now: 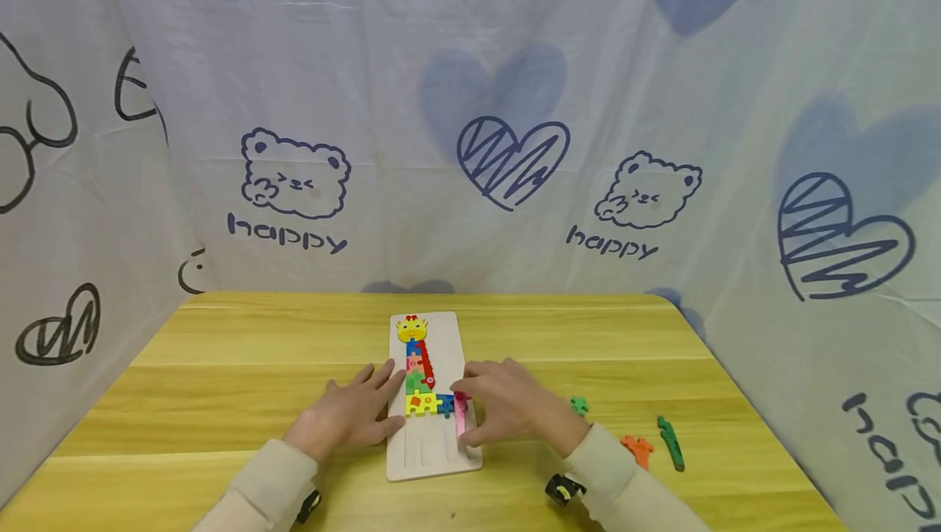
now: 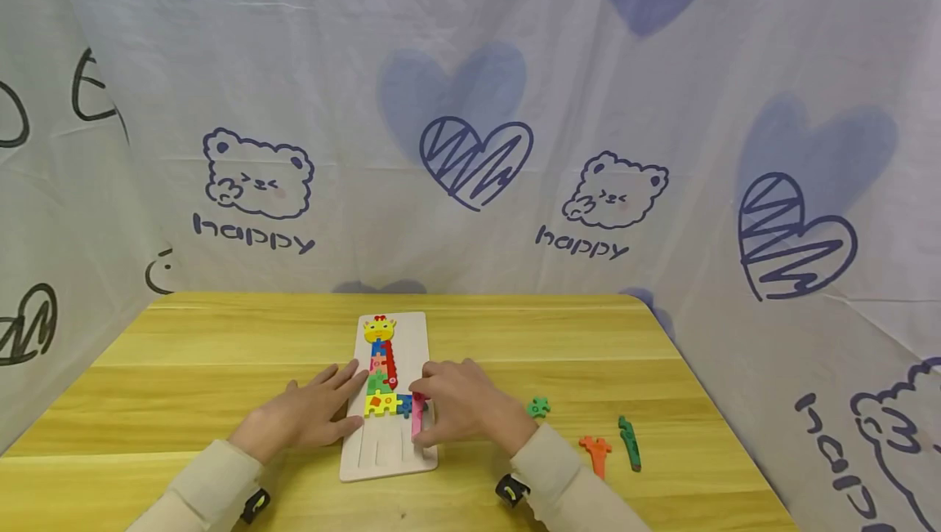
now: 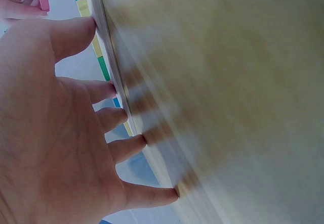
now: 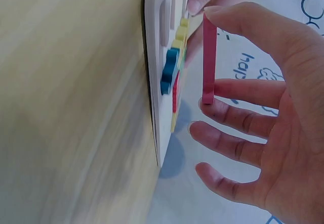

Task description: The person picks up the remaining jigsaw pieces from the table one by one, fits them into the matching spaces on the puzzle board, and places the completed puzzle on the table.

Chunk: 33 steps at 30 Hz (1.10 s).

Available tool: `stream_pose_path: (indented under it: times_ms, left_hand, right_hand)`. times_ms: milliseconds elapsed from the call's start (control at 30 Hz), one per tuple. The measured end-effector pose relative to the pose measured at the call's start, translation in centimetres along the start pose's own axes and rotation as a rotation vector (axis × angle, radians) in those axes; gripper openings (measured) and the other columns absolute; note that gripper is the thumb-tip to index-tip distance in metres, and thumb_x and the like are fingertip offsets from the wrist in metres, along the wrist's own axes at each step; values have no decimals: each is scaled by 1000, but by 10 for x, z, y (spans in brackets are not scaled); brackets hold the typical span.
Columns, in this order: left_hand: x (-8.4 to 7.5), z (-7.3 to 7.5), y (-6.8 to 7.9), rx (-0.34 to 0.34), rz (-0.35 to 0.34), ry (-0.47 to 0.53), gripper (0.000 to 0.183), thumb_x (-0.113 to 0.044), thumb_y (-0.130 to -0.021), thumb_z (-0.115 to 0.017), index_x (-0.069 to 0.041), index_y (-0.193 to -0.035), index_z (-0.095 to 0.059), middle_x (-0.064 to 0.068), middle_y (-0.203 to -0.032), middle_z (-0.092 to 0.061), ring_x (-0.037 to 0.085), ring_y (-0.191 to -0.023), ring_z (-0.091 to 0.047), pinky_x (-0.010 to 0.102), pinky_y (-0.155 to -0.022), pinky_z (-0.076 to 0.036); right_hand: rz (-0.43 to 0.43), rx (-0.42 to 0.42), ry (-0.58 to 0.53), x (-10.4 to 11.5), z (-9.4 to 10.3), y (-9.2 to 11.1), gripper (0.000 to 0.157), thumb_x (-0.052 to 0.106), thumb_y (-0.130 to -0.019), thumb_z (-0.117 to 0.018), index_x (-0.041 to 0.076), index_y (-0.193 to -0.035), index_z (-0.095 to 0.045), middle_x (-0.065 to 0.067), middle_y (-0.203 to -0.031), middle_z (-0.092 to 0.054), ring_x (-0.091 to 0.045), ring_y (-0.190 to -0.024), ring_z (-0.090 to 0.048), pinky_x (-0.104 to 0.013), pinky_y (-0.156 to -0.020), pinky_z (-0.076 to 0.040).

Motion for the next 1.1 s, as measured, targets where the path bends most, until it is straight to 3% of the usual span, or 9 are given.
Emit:
stream_pose_path:
  times_ms: [300, 833, 1100]
  left_hand:
    - [0, 1, 0, -15, -5, -11, 70, -56, -93, -46, -22, -152, -26, 6, -159, -22, 39, -143, -28, 78, -96, -27]
    - [0, 0, 1, -9, -16, -5, 70, -55, -94, -46, -21, -151, -27, 7, -159, -23, 39, -142, -29, 78, -94, -29]
    - [0, 0, 1, -3, -14, -2, 69, -54, -94, -46, -21, -152, -26, 7, -159, -22, 40, -142, -29, 79, -94, -28]
  right_hand:
    - [39, -1, 71, 16, -4, -11, 68, 69, -71, -65, 27, -124, -64, 6, -111, -62, -5, -86, -55, -18, -60, -35]
    - [53, 75, 32, 36, -16, -24, 67, 67, -73, -66, 28, -128, -61, 6, -127, -60, -11, -109, -57, -24, -71, -43]
    - [80, 70, 53, 42, -22, -28, 63, 66, -74, -65, 29, -124, -63, 8, -123, -61, -10, -107, -58, -30, -76, -47]
Point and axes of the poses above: each hand's wrist, its own y-axis away from the middle knuckle, its own z-axis out of the back of the hand, x = y × z, the point moved 8 cm from there along -y, towards the middle knuckle
